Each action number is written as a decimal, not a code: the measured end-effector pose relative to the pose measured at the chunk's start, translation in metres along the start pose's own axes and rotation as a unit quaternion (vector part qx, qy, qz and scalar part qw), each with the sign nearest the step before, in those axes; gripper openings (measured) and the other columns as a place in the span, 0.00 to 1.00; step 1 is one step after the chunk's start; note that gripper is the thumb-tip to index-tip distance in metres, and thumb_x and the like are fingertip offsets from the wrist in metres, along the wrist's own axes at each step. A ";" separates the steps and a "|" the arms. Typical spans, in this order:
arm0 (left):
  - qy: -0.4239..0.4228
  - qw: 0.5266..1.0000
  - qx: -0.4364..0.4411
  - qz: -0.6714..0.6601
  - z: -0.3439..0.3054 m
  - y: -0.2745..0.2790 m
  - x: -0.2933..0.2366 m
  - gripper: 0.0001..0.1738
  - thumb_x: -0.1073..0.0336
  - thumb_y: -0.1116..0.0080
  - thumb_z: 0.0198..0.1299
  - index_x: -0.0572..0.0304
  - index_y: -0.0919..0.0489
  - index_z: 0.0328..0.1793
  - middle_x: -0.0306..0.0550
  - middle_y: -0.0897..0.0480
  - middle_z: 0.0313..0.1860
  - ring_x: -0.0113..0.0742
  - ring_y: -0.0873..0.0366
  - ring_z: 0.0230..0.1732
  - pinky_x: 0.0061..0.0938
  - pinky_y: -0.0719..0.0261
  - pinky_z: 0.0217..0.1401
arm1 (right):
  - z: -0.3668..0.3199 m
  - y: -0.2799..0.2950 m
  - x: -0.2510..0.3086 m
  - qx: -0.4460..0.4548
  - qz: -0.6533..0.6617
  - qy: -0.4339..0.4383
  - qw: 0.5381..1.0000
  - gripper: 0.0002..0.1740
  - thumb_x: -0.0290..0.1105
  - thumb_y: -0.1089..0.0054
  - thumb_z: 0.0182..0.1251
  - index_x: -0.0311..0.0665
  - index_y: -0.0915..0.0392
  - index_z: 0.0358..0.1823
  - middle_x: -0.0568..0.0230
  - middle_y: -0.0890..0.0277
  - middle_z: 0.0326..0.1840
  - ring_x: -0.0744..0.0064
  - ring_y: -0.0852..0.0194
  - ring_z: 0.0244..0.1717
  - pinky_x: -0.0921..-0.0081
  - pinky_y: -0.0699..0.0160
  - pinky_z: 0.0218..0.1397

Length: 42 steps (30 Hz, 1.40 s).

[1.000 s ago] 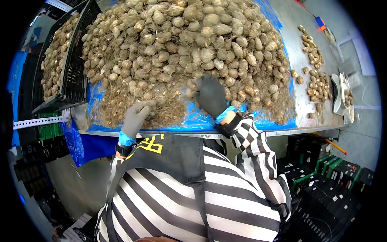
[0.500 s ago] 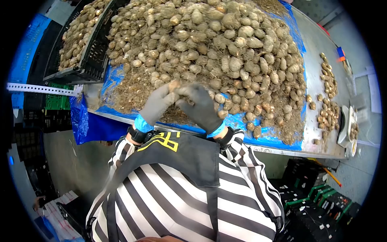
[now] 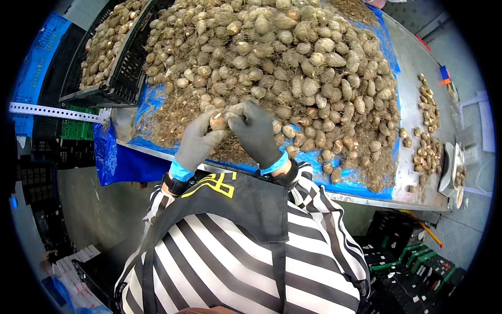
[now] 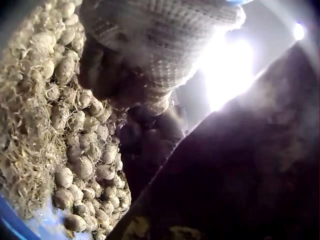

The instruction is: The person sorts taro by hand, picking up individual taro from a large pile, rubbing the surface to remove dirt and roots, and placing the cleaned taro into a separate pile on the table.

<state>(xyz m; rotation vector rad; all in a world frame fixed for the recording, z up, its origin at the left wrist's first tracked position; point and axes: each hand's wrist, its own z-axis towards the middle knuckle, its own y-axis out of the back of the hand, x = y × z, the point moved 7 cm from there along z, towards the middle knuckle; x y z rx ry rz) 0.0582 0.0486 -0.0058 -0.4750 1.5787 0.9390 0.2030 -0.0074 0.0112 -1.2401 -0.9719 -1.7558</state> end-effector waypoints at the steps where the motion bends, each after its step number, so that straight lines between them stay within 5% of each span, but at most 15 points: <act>1: 0.017 1.000 -0.014 0.006 0.000 0.001 0.000 0.27 0.67 0.37 0.57 0.64 0.25 0.64 0.48 0.18 0.47 0.34 0.20 0.50 0.29 0.24 0.55 | 0.000 0.001 0.008 -0.017 -0.024 0.032 0.999 0.06 0.27 0.37 0.59 0.33 0.20 0.34 0.60 0.23 0.31 0.69 0.26 0.30 0.72 0.27 0.35; 4: 0.055 0.997 -0.053 0.014 0.003 0.008 0.002 0.26 0.67 0.37 0.57 0.63 0.24 0.63 0.46 0.17 0.43 0.34 0.20 0.45 0.30 0.22 0.51 | -0.004 -0.011 0.013 0.050 0.011 0.083 0.995 0.06 0.29 0.40 0.61 0.33 0.22 0.34 0.58 0.23 0.31 0.65 0.24 0.31 0.69 0.26 0.36; 9: 0.017 0.995 -0.081 0.056 0.002 0.018 0.003 0.26 0.67 0.31 0.52 0.62 0.23 0.59 0.47 0.17 0.43 0.35 0.19 0.44 0.30 0.22 0.49 | -0.008 -0.011 -0.009 0.212 0.090 -0.039 0.972 0.08 0.31 0.40 0.63 0.33 0.19 0.37 0.59 0.21 0.33 0.69 0.22 0.35 0.73 0.24 0.39; 13: -0.050 0.988 -0.090 0.120 0.001 0.018 -0.014 0.29 0.66 0.26 0.47 0.59 0.21 0.58 0.49 0.17 0.47 0.38 0.18 0.46 0.31 0.21 0.49 | 0.005 0.002 0.003 0.073 0.043 -0.016 0.996 0.08 0.30 0.35 0.59 0.33 0.17 0.38 0.60 0.21 0.34 0.71 0.21 0.35 0.72 0.23 0.38; 19: -0.065 0.949 -0.136 0.278 -0.001 0.020 -0.032 0.26 0.67 0.27 0.47 0.59 0.19 0.55 0.50 0.18 0.49 0.45 0.18 0.48 0.34 0.21 0.51 | 0.000 -0.012 0.020 0.061 -0.141 0.080 0.985 0.07 0.30 0.34 0.59 0.35 0.17 0.36 0.62 0.20 0.32 0.72 0.20 0.35 0.73 0.22 0.41; 23: -0.039 0.974 -0.109 0.193 -0.001 0.027 -0.022 0.28 0.68 0.30 0.50 0.58 0.20 0.60 0.51 0.19 0.56 0.43 0.20 0.56 0.33 0.23 0.58 | -0.016 -0.039 0.021 0.340 0.110 -0.022 0.934 0.05 0.29 0.37 0.60 0.34 0.20 0.32 0.62 0.19 0.32 0.75 0.22 0.34 0.75 0.23 0.41; 26: -0.006 0.997 -0.057 0.052 0.000 0.026 -0.002 0.32 0.69 0.33 0.52 0.58 0.25 0.67 0.53 0.22 0.63 0.43 0.23 0.62 0.32 0.27 0.65 | 0.004 -0.008 -0.003 0.174 0.194 -0.052 0.964 0.05 0.29 0.37 0.60 0.34 0.19 0.33 0.64 0.19 0.32 0.77 0.23 0.36 0.75 0.23 0.42; 27: 0.039 0.999 -0.028 -0.013 -0.002 0.023 0.004 0.34 0.70 0.34 0.52 0.58 0.26 0.69 0.53 0.24 0.65 0.44 0.25 0.64 0.32 0.28 0.67 | 0.010 0.002 -0.013 0.097 0.095 -0.093 0.986 0.08 0.30 0.37 0.61 0.33 0.17 0.37 0.65 0.20 0.32 0.77 0.23 0.36 0.76 0.23 0.43; 28: 0.084 0.993 0.001 -0.078 -0.004 0.018 0.009 0.35 0.70 0.35 0.53 0.59 0.28 0.71 0.54 0.25 0.67 0.45 0.26 0.66 0.32 0.30 0.69 | 0.011 0.001 -0.009 0.107 0.087 -0.086 0.987 0.08 0.30 0.38 0.62 0.34 0.16 0.38 0.64 0.20 0.32 0.77 0.23 0.36 0.76 0.22 0.42; 30: 0.021 1.000 0.004 0.017 -0.005 0.017 -0.001 0.36 0.70 0.36 0.53 0.60 0.29 0.72 0.54 0.26 0.68 0.45 0.26 0.66 0.32 0.30 0.69 | 0.014 -0.002 0.000 0.123 0.072 -0.072 0.987 0.10 0.31 0.39 0.63 0.34 0.15 0.42 0.63 0.19 0.33 0.76 0.22 0.35 0.75 0.22 0.40; 31: -0.010 0.998 0.007 0.064 -0.006 0.015 -0.006 0.36 0.70 0.36 0.54 0.61 0.30 0.72 0.54 0.27 0.69 0.45 0.26 0.67 0.32 0.30 0.69 | 0.012 -0.005 -0.001 0.168 -0.025 -0.016 0.985 0.16 0.29 0.40 0.65 0.31 0.17 0.52 0.61 0.17 0.38 0.79 0.22 0.39 0.77 0.22 0.41; 34: -0.078 0.978 0.013 0.195 -0.004 0.018 -0.019 0.34 0.70 0.37 0.55 0.61 0.29 0.71 0.53 0.25 0.67 0.45 0.27 0.67 0.32 0.29 0.68 | 0.010 -0.005 -0.012 0.186 -0.094 -0.095 0.973 0.13 0.31 0.39 0.64 0.32 0.17 0.47 0.58 0.17 0.34 0.75 0.21 0.36 0.74 0.23 0.39; 37: -0.049 0.986 -0.021 0.158 -0.009 0.022 -0.025 0.29 0.75 0.43 0.56 0.65 0.27 0.67 0.48 0.20 0.57 0.39 0.22 0.57 0.29 0.26 0.62 | 0.012 -0.005 -0.001 0.172 -0.137 -0.046 0.974 0.13 0.38 0.41 0.61 0.33 0.19 0.37 0.42 0.23 0.34 0.46 0.21 0.34 0.59 0.24 0.37; 40: 0.112 0.993 0.040 0.005 -0.011 0.016 0.001 0.25 0.74 0.47 0.59 0.65 0.26 0.65 0.47 0.18 0.52 0.34 0.20 0.52 0.26 0.22 0.55 | 0.015 -0.011 -0.014 0.194 -0.184 -0.010 0.963 0.13 0.38 0.44 0.63 0.34 0.24 0.34 0.44 0.23 0.33 0.42 0.23 0.36 0.54 0.26 0.39; 42: 0.143 0.984 0.055 -0.088 -0.013 0.013 0.003 0.22 0.68 0.47 0.66 0.66 0.27 0.66 0.47 0.18 0.50 0.31 0.20 0.48 0.24 0.21 0.49 | 0.012 -0.015 -0.033 0.200 -0.177 -0.034 0.963 0.14 0.39 0.46 0.65 0.34 0.26 0.34 0.44 0.23 0.33 0.40 0.24 0.38 0.51 0.27 0.40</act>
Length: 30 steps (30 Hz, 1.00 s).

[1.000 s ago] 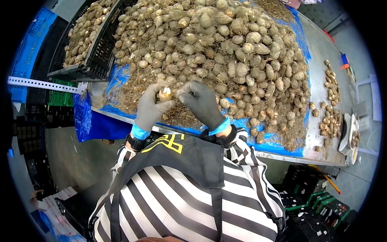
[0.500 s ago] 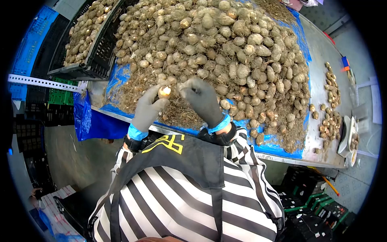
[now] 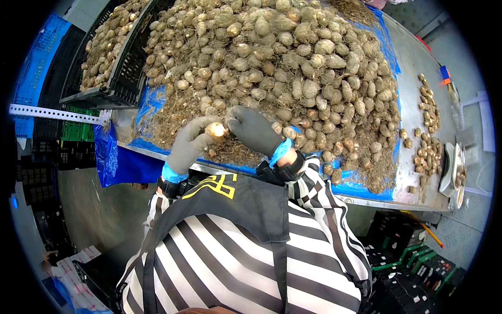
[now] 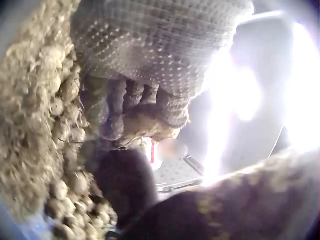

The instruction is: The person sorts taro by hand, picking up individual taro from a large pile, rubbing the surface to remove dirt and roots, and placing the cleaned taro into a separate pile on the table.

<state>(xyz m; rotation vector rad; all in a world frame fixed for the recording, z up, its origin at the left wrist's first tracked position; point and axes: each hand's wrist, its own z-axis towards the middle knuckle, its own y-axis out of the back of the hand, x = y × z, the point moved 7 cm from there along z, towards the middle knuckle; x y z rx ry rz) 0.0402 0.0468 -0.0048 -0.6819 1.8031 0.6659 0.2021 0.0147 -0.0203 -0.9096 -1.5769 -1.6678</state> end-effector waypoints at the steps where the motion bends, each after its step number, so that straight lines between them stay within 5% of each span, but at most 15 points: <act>1: 0.014 0.999 0.012 -0.045 0.000 -0.001 0.001 0.22 0.65 0.47 0.69 0.66 0.27 0.66 0.47 0.18 0.49 0.29 0.20 0.46 0.22 0.21 0.47 | 0.001 -0.004 -0.005 0.005 0.006 -0.009 1.000 0.14 0.40 0.47 0.66 0.34 0.26 0.34 0.43 0.24 0.33 0.39 0.24 0.39 0.49 0.28 0.41; 4: -0.067 0.983 0.065 -0.156 -0.001 -0.002 0.000 0.29 0.50 0.48 0.72 0.66 0.29 0.67 0.47 0.18 0.47 0.31 0.20 0.44 0.23 0.22 0.45 | -0.007 -0.012 -0.013 0.028 -0.037 -0.024 0.999 0.17 0.42 0.48 0.67 0.33 0.25 0.34 0.42 0.23 0.34 0.37 0.24 0.40 0.46 0.29 0.42; 5: -0.056 0.987 0.071 -0.135 -0.001 -0.002 0.002 0.38 0.39 0.52 0.70 0.67 0.31 0.69 0.48 0.18 0.47 0.31 0.21 0.42 0.23 0.22 0.44 | -0.009 -0.010 -0.015 0.014 -0.053 -0.003 0.998 0.17 0.42 0.45 0.67 0.32 0.23 0.37 0.44 0.22 0.34 0.44 0.22 0.36 0.53 0.26 0.39; 9: -0.066 0.959 0.063 -0.268 0.001 -0.008 -0.005 0.39 0.40 0.49 0.69 0.67 0.35 0.72 0.48 0.18 0.46 0.32 0.20 0.43 0.24 0.22 0.43 | -0.012 0.015 0.006 -0.035 0.209 -0.051 0.976 0.13 0.36 0.35 0.62 0.35 0.17 0.44 0.55 0.19 0.34 0.68 0.22 0.32 0.74 0.23 0.38; 12: -0.089 0.949 0.051 -0.297 0.004 -0.009 0.002 0.40 0.41 0.45 0.67 0.66 0.35 0.73 0.48 0.19 0.49 0.33 0.20 0.45 0.25 0.21 0.44 | -0.015 0.029 0.048 -0.057 0.220 0.010 0.974 0.13 0.33 0.35 0.62 0.36 0.16 0.45 0.56 0.17 0.36 0.68 0.19 0.34 0.74 0.22 0.39; 13: -0.088 0.948 0.063 -0.299 0.005 -0.008 0.006 0.39 0.43 0.43 0.67 0.65 0.35 0.73 0.48 0.20 0.52 0.34 0.20 0.47 0.26 0.20 0.46 | -0.015 0.030 0.055 -0.090 0.112 0.074 0.987 0.10 0.32 0.35 0.62 0.37 0.16 0.43 0.56 0.18 0.36 0.65 0.18 0.35 0.71 0.21 0.39; 16: -0.059 0.954 0.010 -0.295 0.013 0.001 0.024 0.36 0.45 0.43 0.68 0.65 0.33 0.71 0.48 0.21 0.55 0.34 0.20 0.49 0.26 0.19 0.48 | -0.016 0.019 0.053 -0.142 0.064 0.114 0.981 0.07 0.31 0.36 0.62 0.37 0.18 0.39 0.57 0.19 0.34 0.59 0.18 0.34 0.67 0.21 0.38; 20: -0.090 0.934 -0.051 -0.342 0.012 0.010 0.016 0.33 0.47 0.45 0.70 0.66 0.31 0.69 0.48 0.20 0.54 0.33 0.20 0.49 0.26 0.18 0.48 | -0.031 -0.034 0.054 0.155 0.099 0.150 0.971 0.10 0.38 0.38 0.64 0.39 0.18 0.36 0.56 0.20 0.30 0.56 0.20 0.31 0.63 0.21 0.37; 25: -0.113 0.936 -0.002 -0.333 0.006 0.006 0.008 0.33 0.49 0.46 0.70 0.67 0.33 0.71 0.50 0.20 0.56 0.34 0.19 0.49 0.26 0.18 0.49 | -0.012 0.008 0.020 -0.060 0.142 0.005 0.988 0.16 0.42 0.32 0.58 0.39 0.18 0.40 0.59 0.22 0.28 0.60 0.20 0.30 0.66 0.22 0.36; 30: -0.072 0.959 0.028 -0.272 0.007 -0.002 0.011 0.31 0.54 0.45 0.70 0.67 0.34 0.73 0.48 0.21 0.56 0.32 0.20 0.51 0.25 0.20 0.51 | -0.004 0.011 0.050 -0.071 -0.066 0.142 0.985 0.17 0.41 0.32 0.57 0.39 0.21 0.41 0.55 0.22 0.31 0.53 0.20 0.33 0.60 0.24 0.34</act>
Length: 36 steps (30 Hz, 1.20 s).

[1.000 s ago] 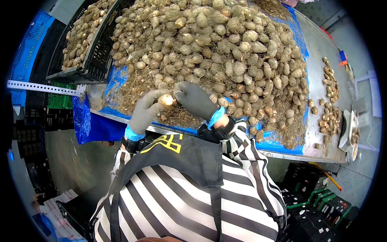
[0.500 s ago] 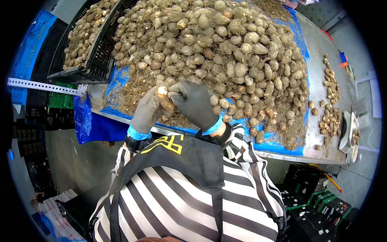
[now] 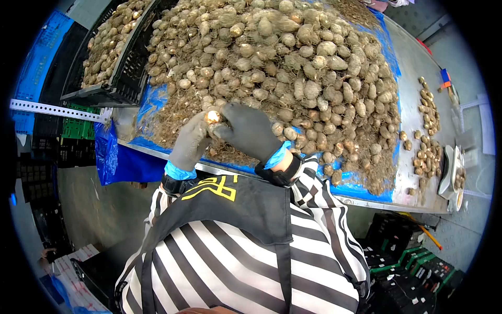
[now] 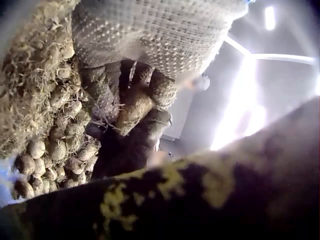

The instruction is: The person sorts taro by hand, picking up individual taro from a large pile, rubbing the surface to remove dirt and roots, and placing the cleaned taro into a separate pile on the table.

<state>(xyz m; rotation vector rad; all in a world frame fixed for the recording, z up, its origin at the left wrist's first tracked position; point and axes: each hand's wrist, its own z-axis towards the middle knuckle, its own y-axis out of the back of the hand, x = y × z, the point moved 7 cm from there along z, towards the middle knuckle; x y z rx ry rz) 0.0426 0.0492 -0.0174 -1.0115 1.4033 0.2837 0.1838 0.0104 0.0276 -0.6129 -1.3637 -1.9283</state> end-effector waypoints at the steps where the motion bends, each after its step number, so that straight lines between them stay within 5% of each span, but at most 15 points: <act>1: 0.013 1.000 0.003 -0.002 -0.001 0.003 0.003 0.31 0.55 0.45 0.70 0.67 0.33 0.73 0.48 0.21 0.56 0.31 0.21 0.52 0.24 0.20 0.52 | 0.002 -0.002 0.000 0.018 -0.035 0.015 0.999 0.15 0.40 0.32 0.57 0.39 0.22 0.39 0.55 0.23 0.30 0.52 0.21 0.32 0.59 0.25 0.33; 5: 0.022 0.999 -0.020 0.030 0.004 0.013 0.011 0.32 0.54 0.44 0.70 0.68 0.33 0.72 0.45 0.21 0.57 0.29 0.21 0.51 0.22 0.22 0.50 | -0.004 -0.011 0.014 0.013 -0.047 0.102 0.994 0.11 0.39 0.34 0.59 0.40 0.23 0.28 0.57 0.26 0.25 0.51 0.24 0.27 0.57 0.27 0.30; 9: 0.017 0.999 -0.041 0.024 0.004 0.023 0.017 0.32 0.51 0.45 0.71 0.68 0.31 0.70 0.46 0.21 0.58 0.31 0.21 0.53 0.24 0.21 0.51 | -0.017 -0.018 0.026 0.121 0.047 0.112 0.985 0.08 0.39 0.35 0.60 0.43 0.18 0.32 0.57 0.23 0.27 0.54 0.21 0.30 0.60 0.24 0.32; 13: -0.034 0.999 -0.013 -0.034 0.004 0.012 0.001 0.32 0.57 0.44 0.69 0.69 0.34 0.73 0.50 0.24 0.65 0.41 0.23 0.63 0.33 0.24 0.65 | -0.027 -0.022 0.008 0.153 0.148 0.058 0.975 0.10 0.39 0.35 0.61 0.43 0.17 0.38 0.58 0.19 0.34 0.54 0.19 0.35 0.61 0.21 0.37; 16: -0.035 0.994 -0.001 -0.099 0.006 0.009 0.003 0.32 0.57 0.43 0.69 0.69 0.34 0.73 0.49 0.24 0.62 0.38 0.23 0.60 0.33 0.22 0.61 | -0.019 -0.001 -0.021 0.000 0.090 -0.032 0.995 0.06 0.32 0.37 0.62 0.41 0.18 0.40 0.56 0.19 0.36 0.58 0.18 0.36 0.66 0.21 0.39; 17: -0.020 0.996 -0.009 -0.089 0.005 0.007 0.003 0.31 0.57 0.43 0.69 0.68 0.33 0.73 0.48 0.23 0.60 0.36 0.22 0.58 0.32 0.22 0.59 | -0.020 0.002 -0.030 0.010 0.039 -0.112 0.993 0.07 0.33 0.39 0.63 0.41 0.18 0.41 0.56 0.18 0.38 0.60 0.18 0.38 0.66 0.21 0.42; 20: 0.016 0.999 -0.021 -0.030 0.003 -0.003 -0.003 0.28 0.58 0.43 0.69 0.67 0.30 0.70 0.45 0.21 0.54 0.32 0.22 0.51 0.27 0.21 0.53 | -0.009 0.006 -0.005 0.026 0.042 -0.050 0.998 0.11 0.41 0.39 0.64 0.42 0.19 0.39 0.54 0.20 0.33 0.54 0.19 0.35 0.61 0.22 0.38; 23: 0.043 0.997 -0.020 0.060 0.008 0.004 0.003 0.25 0.59 0.43 0.69 0.66 0.28 0.67 0.42 0.20 0.49 0.28 0.21 0.46 0.22 0.21 0.47 | -0.006 -0.014 0.003 0.068 -0.090 0.052 0.992 0.13 0.43 0.38 0.63 0.41 0.19 0.36 0.53 0.21 0.33 0.55 0.19 0.34 0.62 0.22 0.37; 26: 0.085 0.994 -0.032 0.067 0.007 0.023 0.016 0.25 0.59 0.43 0.69 0.67 0.28 0.66 0.44 0.20 0.50 0.27 0.21 0.45 0.21 0.21 0.46 | -0.007 -0.018 0.012 0.095 -0.007 0.129 0.987 0.12 0.40 0.39 0.64 0.38 0.18 0.35 0.56 0.20 0.31 0.61 0.19 0.32 0.67 0.22 0.37; 27: 0.090 0.994 -0.041 0.046 0.004 0.023 0.014 0.26 0.58 0.42 0.69 0.69 0.29 0.67 0.45 0.20 0.52 0.28 0.20 0.46 0.22 0.21 0.47 | -0.006 -0.013 0.001 0.091 0.132 0.062 0.985 0.11 0.38 0.40 0.64 0.38 0.18 0.37 0.58 0.20 0.31 0.64 0.19 0.33 0.70 0.22 0.38; 29: 0.067 0.997 -0.049 0.003 0.001 0.023 0.010 0.28 0.58 0.42 0.69 0.70 0.29 0.67 0.47 0.21 0.55 0.30 0.20 0.47 0.24 0.20 0.49 | -0.009 -0.003 -0.026 0.080 0.396 -0.077 0.912 0.10 0.35 0.42 0.65 0.36 0.19 0.39 0.61 0.21 0.32 0.70 0.20 0.34 0.74 0.22 0.40; 32: 0.030 0.997 -0.045 -0.054 0.001 0.018 0.006 0.27 0.60 0.42 0.68 0.70 0.30 0.68 0.48 0.21 0.57 0.32 0.21 0.51 0.26 0.21 0.54 | -0.014 0.009 -0.047 -0.036 0.315 -0.166 0.934 0.12 0.33 0.47 0.68 0.37 0.19 0.46 0.63 0.22 0.34 0.74 0.23 0.38 0.78 0.23 0.43; 34: 0.061 0.994 -0.040 -0.082 0.001 0.008 -0.001 0.27 0.64 0.42 0.66 0.69 0.30 0.69 0.48 0.22 0.59 0.34 0.22 0.56 0.27 0.22 0.60 | -0.016 -0.011 -0.043 0.071 0.258 -0.131 0.955 0.18 0.39 0.47 0.72 0.32 0.22 0.53 0.57 0.20 0.38 0.73 0.23 0.40 0.77 0.25 0.44; 36: -0.025 0.997 -0.072 -0.005 0.006 -0.002 -0.015 0.27 0.69 0.42 0.62 0.69 0.30 0.68 0.48 0.23 0.61 0.35 0.23 0.59 0.29 0.24 0.63 | -0.028 -0.029 -0.040 0.240 0.140 -0.156 0.948 0.20 0.41 0.48 0.73 0.29 0.22 0.52 0.55 0.20 0.38 0.74 0.23 0.40 0.76 0.25 0.44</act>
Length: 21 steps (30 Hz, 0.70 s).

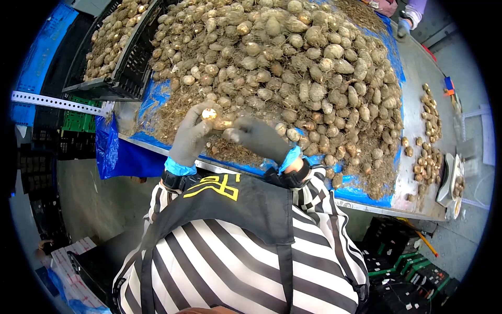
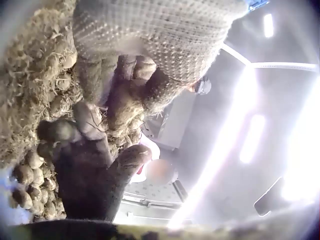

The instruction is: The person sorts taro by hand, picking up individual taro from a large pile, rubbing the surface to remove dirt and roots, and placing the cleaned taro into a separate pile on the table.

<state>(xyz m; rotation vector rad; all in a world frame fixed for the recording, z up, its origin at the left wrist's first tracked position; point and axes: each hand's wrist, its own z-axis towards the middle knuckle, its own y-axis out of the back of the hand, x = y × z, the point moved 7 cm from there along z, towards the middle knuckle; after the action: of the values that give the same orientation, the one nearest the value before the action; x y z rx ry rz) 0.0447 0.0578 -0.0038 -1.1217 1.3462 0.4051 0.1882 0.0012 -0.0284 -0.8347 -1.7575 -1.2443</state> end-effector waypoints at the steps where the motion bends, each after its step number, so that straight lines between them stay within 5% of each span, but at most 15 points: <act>1: -0.046 0.998 -0.016 0.036 0.000 -0.002 -0.006 0.27 0.72 0.42 0.60 0.68 0.29 0.68 0.48 0.24 0.62 0.36 0.24 0.61 0.30 0.25 0.65 | 0.003 -0.010 -0.001 -0.038 0.081 0.038 0.995 0.21 0.43 0.48 0.73 0.26 0.22 0.44 0.54 0.20 0.32 0.73 0.23 0.36 0.73 0.26 0.40; 5: -0.024 0.993 -0.019 0.114 -0.004 0.011 -0.004 0.26 0.80 0.40 0.57 0.67 0.27 0.65 0.49 0.22 0.62 0.35 0.20 0.58 0.29 0.20 0.60 | 0.006 -0.013 -0.003 -0.146 0.219 0.026 0.964 0.19 0.38 0.50 0.74 0.26 0.21 0.38 0.60 0.22 0.21 0.73 0.25 0.26 0.70 0.28 0.32; 8: -0.016 0.988 -0.025 0.154 -0.006 0.009 -0.013 0.25 0.81 0.41 0.57 0.67 0.26 0.63 0.49 0.22 0.63 0.35 0.20 0.59 0.26 0.21 0.60 | 0.001 -0.003 0.008 -0.162 0.137 0.022 0.977 0.17 0.34 0.53 0.74 0.28 0.19 0.38 0.59 0.20 0.24 0.73 0.24 0.27 0.72 0.26 0.33; 11: -0.026 0.987 -0.029 0.153 -0.004 0.012 -0.009 0.26 0.83 0.42 0.55 0.67 0.26 0.63 0.48 0.21 0.62 0.35 0.21 0.59 0.25 0.22 0.61 | 0.003 0.019 0.011 -0.161 0.358 0.181 0.902 0.16 0.33 0.53 0.72 0.29 0.18 0.44 0.56 0.18 0.33 0.71 0.20 0.35 0.74 0.20 0.43; 14: -0.019 0.993 -0.025 0.114 -0.005 0.010 -0.007 0.30 0.84 0.42 0.51 0.68 0.26 0.65 0.47 0.21 0.59 0.33 0.22 0.59 0.26 0.23 0.62 | -0.007 0.051 0.010 -0.338 0.324 0.073 0.881 0.17 0.33 0.49 0.71 0.29 0.19 0.51 0.52 0.18 0.45 0.68 0.19 0.48 0.72 0.20 0.55; 16: -0.004 0.992 -0.022 0.123 -0.007 0.010 -0.004 0.30 0.83 0.43 0.52 0.67 0.26 0.64 0.46 0.22 0.60 0.33 0.23 0.60 0.26 0.23 0.62 | -0.002 0.041 0.015 -0.265 0.238 0.050 0.933 0.18 0.34 0.43 0.68 0.31 0.19 0.53 0.53 0.18 0.48 0.67 0.19 0.51 0.72 0.21 0.57; 18: -0.076 0.973 -0.005 0.218 -0.005 0.007 -0.008 0.28 0.83 0.44 0.53 0.66 0.25 0.64 0.45 0.23 0.60 0.33 0.24 0.61 0.25 0.23 0.62 | 0.000 0.024 0.019 -0.186 0.150 0.024 0.971 0.20 0.36 0.37 0.65 0.33 0.19 0.55 0.54 0.18 0.51 0.67 0.20 0.53 0.71 0.22 0.58; 21: -0.106 0.961 -0.005 0.255 -0.003 0.009 -0.007 0.23 0.80 0.41 0.56 0.61 0.21 0.60 0.44 0.23 0.61 0.33 0.25 0.63 0.26 0.23 0.62 | 0.004 0.013 0.021 -0.249 0.099 0.068 0.961 0.17 0.38 0.33 0.61 0.33 0.16 0.45 0.60 0.17 0.39 0.69 0.18 0.42 0.70 0.21 0.46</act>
<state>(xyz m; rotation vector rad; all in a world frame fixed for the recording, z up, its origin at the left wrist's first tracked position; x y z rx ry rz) 0.0342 0.0614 -0.0008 -0.7024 1.4315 0.8830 0.1884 0.0103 -0.0051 -1.1461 -1.2286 -1.5908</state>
